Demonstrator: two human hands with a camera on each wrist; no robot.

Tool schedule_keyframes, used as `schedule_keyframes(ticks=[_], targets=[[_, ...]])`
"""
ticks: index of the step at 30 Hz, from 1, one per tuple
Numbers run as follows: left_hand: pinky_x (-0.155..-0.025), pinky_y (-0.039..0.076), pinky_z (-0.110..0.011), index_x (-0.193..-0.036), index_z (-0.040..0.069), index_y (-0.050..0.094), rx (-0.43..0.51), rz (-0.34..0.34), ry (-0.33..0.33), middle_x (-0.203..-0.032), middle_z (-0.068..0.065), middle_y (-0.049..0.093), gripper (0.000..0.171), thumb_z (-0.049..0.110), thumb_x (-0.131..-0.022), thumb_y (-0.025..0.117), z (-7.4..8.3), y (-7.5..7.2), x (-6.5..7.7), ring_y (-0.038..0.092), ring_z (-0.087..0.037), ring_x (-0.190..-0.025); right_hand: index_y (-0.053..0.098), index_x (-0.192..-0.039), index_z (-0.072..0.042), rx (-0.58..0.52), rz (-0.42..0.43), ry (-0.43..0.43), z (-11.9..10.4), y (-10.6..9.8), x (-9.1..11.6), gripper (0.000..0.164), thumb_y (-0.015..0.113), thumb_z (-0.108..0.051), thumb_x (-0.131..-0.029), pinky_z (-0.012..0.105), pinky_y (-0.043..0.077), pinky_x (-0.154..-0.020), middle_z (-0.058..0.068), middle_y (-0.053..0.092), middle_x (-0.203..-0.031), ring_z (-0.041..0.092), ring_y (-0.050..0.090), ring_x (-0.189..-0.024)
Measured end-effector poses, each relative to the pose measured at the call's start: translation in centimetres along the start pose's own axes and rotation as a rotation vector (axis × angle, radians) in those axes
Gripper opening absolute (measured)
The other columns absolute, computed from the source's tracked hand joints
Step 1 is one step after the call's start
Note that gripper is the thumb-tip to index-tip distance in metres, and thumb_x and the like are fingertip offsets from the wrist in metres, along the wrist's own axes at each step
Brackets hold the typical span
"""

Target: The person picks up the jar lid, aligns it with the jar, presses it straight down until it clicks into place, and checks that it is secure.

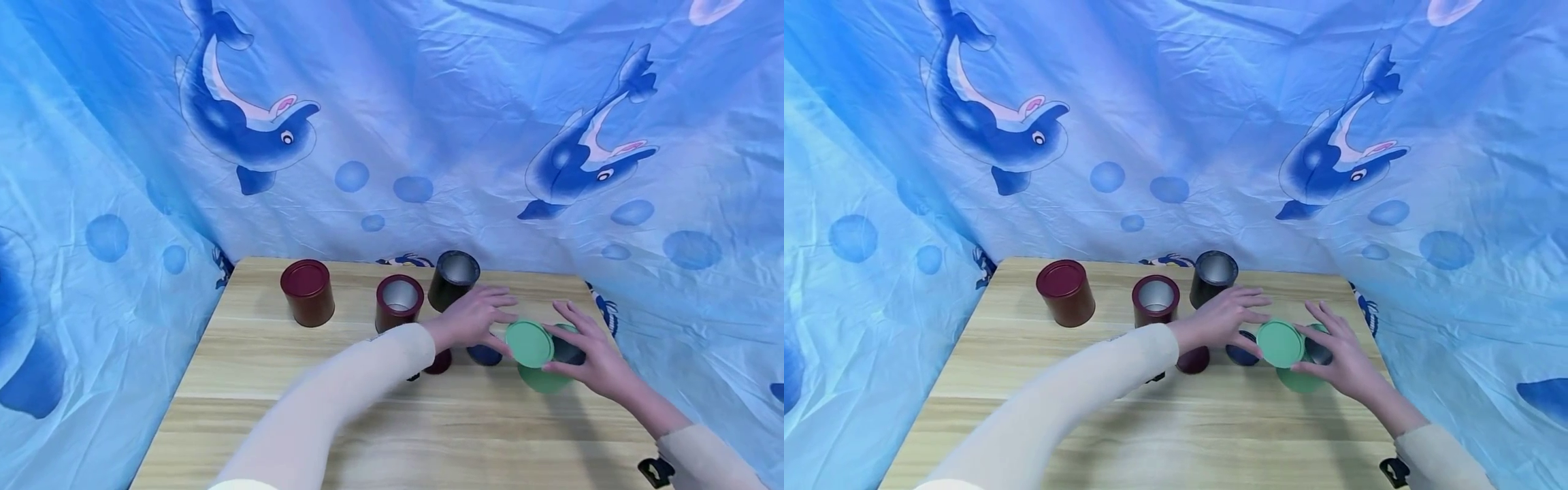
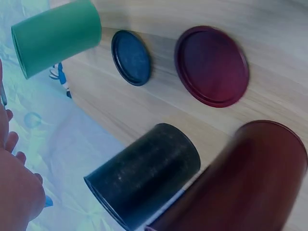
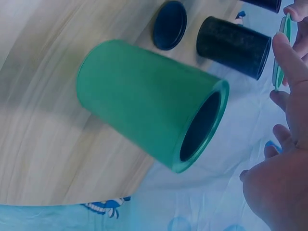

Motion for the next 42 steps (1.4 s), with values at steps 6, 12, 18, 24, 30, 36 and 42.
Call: schedule_keyframes(ticks=[6,12,18,24,30,36,42], targets=[[-0.130,0.026,-0.037,-0.148,0.026,0.067,-0.011,-0.004,0.007,-0.164,-0.001,0.051,0.078,0.073,-0.086,0.075,0.3,1.0,-1.3,0.038,-0.021,-0.157,0.072,-0.134,-0.002,-0.004,0.028,-0.014,0.8,-0.4,0.8,0.072,0.099,-0.017,-0.069,0.081,0.016,-0.120,0.011,0.038,-0.171,0.044,0.022,-0.161],[-0.131,0.026,-0.041,-0.150,0.030,0.065,-0.032,-0.011,0.001,-0.168,0.000,0.045,0.079,0.076,-0.086,0.071,0.5,1.9,-2.4,0.028,-0.021,-0.162,0.072,-0.134,-0.001,-0.007,0.041,-0.018,1.6,-0.8,1.3,0.073,0.099,-0.013,-0.068,0.076,0.007,-0.125,0.016,0.038,-0.170,0.027,0.013,-0.165],[-0.131,0.025,-0.043,-0.152,0.033,0.062,-0.043,-0.041,-0.025,-0.172,0.003,0.038,0.080,0.080,-0.087,0.065,0.8,2.5,-3.5,0.022,-0.020,-0.164,0.070,-0.138,-0.001,0.009,0.017,-0.002,2.7,-1.2,1.8,0.074,0.098,-0.014,-0.071,0.074,0.004,-0.126,0.023,0.036,-0.169,0.024,0.008,-0.165],[-0.131,0.025,-0.044,-0.152,0.035,0.062,-0.043,-0.049,-0.045,-0.171,0.005,0.039,0.079,0.080,-0.087,0.066,1.3,3.4,-4.7,0.025,-0.019,-0.163,0.070,-0.138,0.000,0.028,0.002,0.007,3.8,-1.6,2.6,0.073,0.098,-0.016,-0.072,0.075,0.010,-0.125,0.015,0.034,-0.172,0.029,0.012,-0.165],[-0.131,0.027,-0.042,-0.152,0.036,0.062,-0.053,-0.043,-0.061,-0.171,0.006,0.039,0.079,0.080,-0.087,0.065,1.7,4.1,-5.3,0.027,-0.018,-0.162,0.069,-0.140,-0.001,0.030,-0.019,0.034,4.5,-1.8,3.0,0.075,0.097,-0.017,-0.073,0.080,0.019,-0.119,0.015,0.034,-0.172,0.029,0.014,-0.164],[-0.131,0.027,-0.042,-0.151,0.035,0.063,-0.050,-0.030,-0.068,-0.170,0.006,0.041,0.079,0.081,-0.086,0.066,2.0,4.5,-5.5,0.029,-0.018,-0.161,0.067,-0.143,-0.001,0.024,-0.043,0.052,4.9,-1.8,3.3,0.075,0.096,-0.017,-0.076,0.080,0.016,-0.120,0.013,0.032,-0.173,0.015,0.009,-0.164],[-0.131,0.026,-0.041,-0.151,0.036,0.063,-0.030,-0.037,-0.090,-0.170,0.006,0.041,0.077,0.079,-0.086,0.067,2.2,5.0,-6.1,0.029,-0.017,-0.161,0.068,-0.141,0.000,0.033,-0.039,0.047,5.5,-2.0,3.6,0.074,0.096,-0.015,-0.074,0.080,0.020,-0.119,0.011,0.032,-0.173,0.018,0.011,-0.164]])
Point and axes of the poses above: each hand's wrist, its own x-axis away from the middle knuckle, its own y-axis out of the palm, z = x × y, the point moved 6 cm from there along -x, towards the middle knuckle
